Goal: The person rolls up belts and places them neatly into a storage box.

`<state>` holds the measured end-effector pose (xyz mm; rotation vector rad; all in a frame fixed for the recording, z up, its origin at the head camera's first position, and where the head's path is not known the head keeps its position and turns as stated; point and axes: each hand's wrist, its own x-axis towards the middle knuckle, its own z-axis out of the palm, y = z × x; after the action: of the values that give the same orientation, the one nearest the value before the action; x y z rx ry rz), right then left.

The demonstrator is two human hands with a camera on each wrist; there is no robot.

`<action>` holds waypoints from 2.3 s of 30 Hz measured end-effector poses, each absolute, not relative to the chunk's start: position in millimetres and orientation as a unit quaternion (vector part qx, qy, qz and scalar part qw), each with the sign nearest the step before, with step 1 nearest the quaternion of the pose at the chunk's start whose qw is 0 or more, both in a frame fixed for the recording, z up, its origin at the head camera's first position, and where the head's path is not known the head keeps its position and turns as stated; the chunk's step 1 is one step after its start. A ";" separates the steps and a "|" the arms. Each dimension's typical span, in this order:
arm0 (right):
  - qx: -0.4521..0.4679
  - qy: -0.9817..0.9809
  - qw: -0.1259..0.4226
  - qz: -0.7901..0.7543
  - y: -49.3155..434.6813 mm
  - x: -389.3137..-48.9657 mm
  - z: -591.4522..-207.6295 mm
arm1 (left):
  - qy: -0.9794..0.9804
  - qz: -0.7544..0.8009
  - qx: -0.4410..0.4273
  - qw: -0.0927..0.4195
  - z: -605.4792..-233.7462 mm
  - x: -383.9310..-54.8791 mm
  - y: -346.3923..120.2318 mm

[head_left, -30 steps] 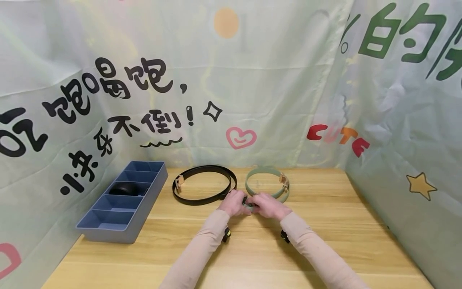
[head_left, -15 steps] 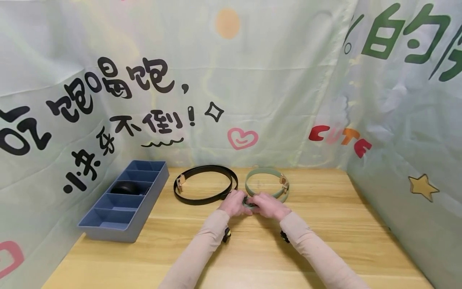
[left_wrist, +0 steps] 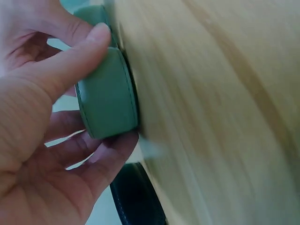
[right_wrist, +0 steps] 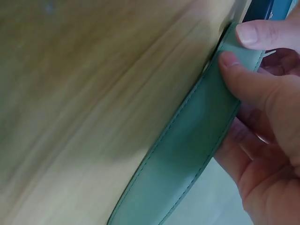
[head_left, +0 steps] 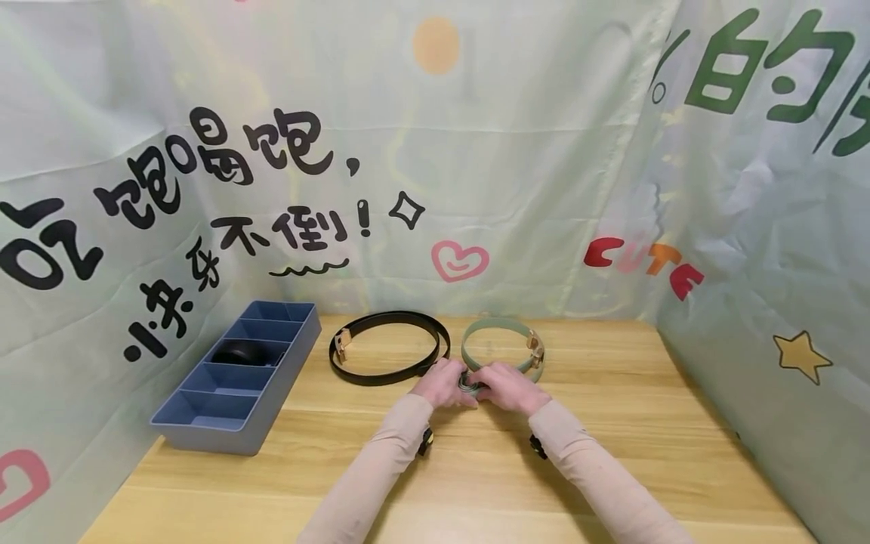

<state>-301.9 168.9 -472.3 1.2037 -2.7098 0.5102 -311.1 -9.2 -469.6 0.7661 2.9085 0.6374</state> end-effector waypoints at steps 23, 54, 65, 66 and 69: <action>0.404 -0.900 0.052 0.154 169.7 -301.0 -471.3 | 0.948 0.184 0.259 0.011 -469.1 -312.2 -8.2; 0.403 -0.892 0.011 0.205 176.6 -302.3 -472.9 | 0.950 0.176 0.253 0.046 -465.1 -312.6 -3.7; 0.401 -0.894 -0.001 0.201 181.7 -302.0 -470.5 | 0.953 0.159 0.248 0.068 -464.6 -312.6 1.9; 0.399 -0.895 -0.003 0.200 181.9 -301.9 -470.4 | 0.953 0.161 0.248 0.073 -464.2 -312.1 2.1; 0.391 -0.898 -0.001 0.202 180.7 -301.1 -469.6 | 0.955 0.161 0.238 0.077 -462.8 -310.2 3.8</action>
<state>-301.1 180.7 -469.6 1.2289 -2.8239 0.6355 -310.2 3.8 -462.8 0.7128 2.8599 0.4838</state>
